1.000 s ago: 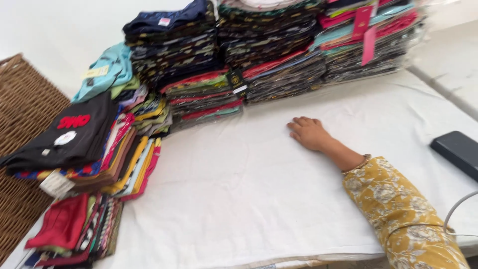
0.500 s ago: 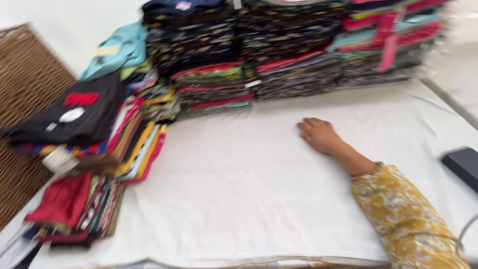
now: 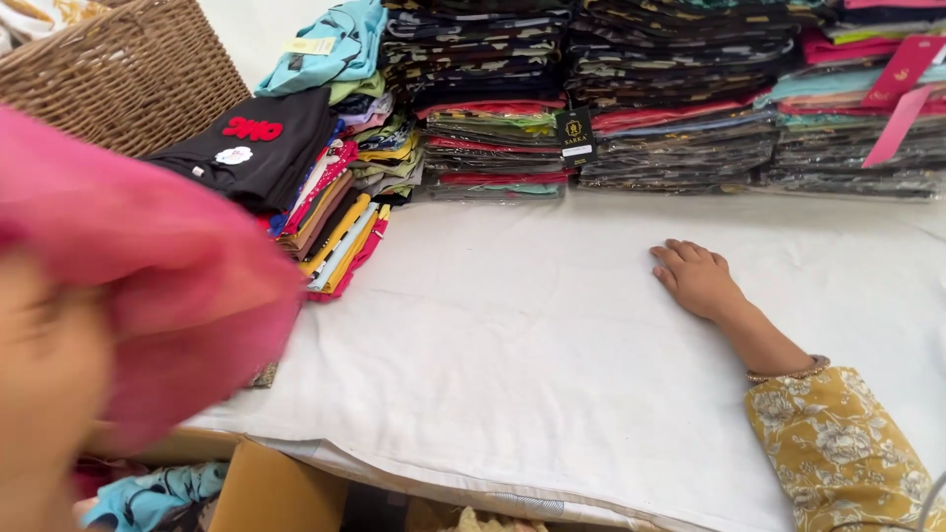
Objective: The person folds a dark brown t-shirt, a light blue polka-dot t-shirt, and a pink sheer scarf on a white surface. Each item is smoothed out, folded into a compact shape, and placed on a stack to the left.
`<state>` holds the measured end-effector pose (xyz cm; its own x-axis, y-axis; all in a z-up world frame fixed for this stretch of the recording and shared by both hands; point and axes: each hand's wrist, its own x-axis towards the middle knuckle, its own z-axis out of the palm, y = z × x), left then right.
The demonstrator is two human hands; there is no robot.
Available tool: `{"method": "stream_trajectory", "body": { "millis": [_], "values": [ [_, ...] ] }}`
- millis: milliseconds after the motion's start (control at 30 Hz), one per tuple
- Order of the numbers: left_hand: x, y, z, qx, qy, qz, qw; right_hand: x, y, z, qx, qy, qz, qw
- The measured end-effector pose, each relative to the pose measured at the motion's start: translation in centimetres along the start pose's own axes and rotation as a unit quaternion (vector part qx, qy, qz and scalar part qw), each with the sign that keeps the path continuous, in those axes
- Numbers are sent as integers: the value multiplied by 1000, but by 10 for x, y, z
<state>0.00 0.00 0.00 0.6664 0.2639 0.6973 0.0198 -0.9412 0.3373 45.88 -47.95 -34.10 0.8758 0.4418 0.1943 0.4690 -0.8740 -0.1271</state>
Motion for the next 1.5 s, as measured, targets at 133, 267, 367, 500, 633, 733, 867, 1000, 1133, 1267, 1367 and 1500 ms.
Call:
{"method": "stream_trajectory", "body": {
  "millis": [133, 267, 367, 500, 633, 733, 867, 1000, 1133, 1267, 1367, 1500],
  "values": [
    [34, 18, 95, -8, -8, 9, 1000, 2, 2, 4, -7, 8, -15, 1000],
    [54, 29, 174, -298, -230, 22, 926, 3, 2, 1, -12, 3, -16, 1000],
    [63, 45, 219, -418, -360, 46, 833, 1, -1, -5, 1, -7, -11, 1000],
    [62, 6, 299, -316, -340, 128, 877, 0, -4, -15, 22, -23, -9, 999],
    [44, -62, 364, -172, -376, 146, 899, -8, -42, -51, 83, -67, 1, 994],
    [30, -94, 388, -100, -435, 96, 890, -27, -113, -89, 303, -45, -224, 925],
    [28, -96, 412, -117, -470, 57, 873, -75, -200, -114, 176, -160, -483, 842],
    [41, -88, 439, -90, -485, 64, 867, -70, -163, -83, 134, -206, -384, 890],
    [62, -73, 437, -59, -481, 78, 871, -23, -2, -143, 135, -50, -301, 943],
    [74, -82, 454, -80, -462, 128, 874, -77, 104, -197, -91, 97, 92, 987],
    [80, -65, 451, -93, -459, 130, 874, -108, 129, -223, -123, 195, 185, 955],
    [82, -32, 434, -2, -458, 63, 887, -113, 54, -250, 45, 266, 152, 951]
  ]
}}
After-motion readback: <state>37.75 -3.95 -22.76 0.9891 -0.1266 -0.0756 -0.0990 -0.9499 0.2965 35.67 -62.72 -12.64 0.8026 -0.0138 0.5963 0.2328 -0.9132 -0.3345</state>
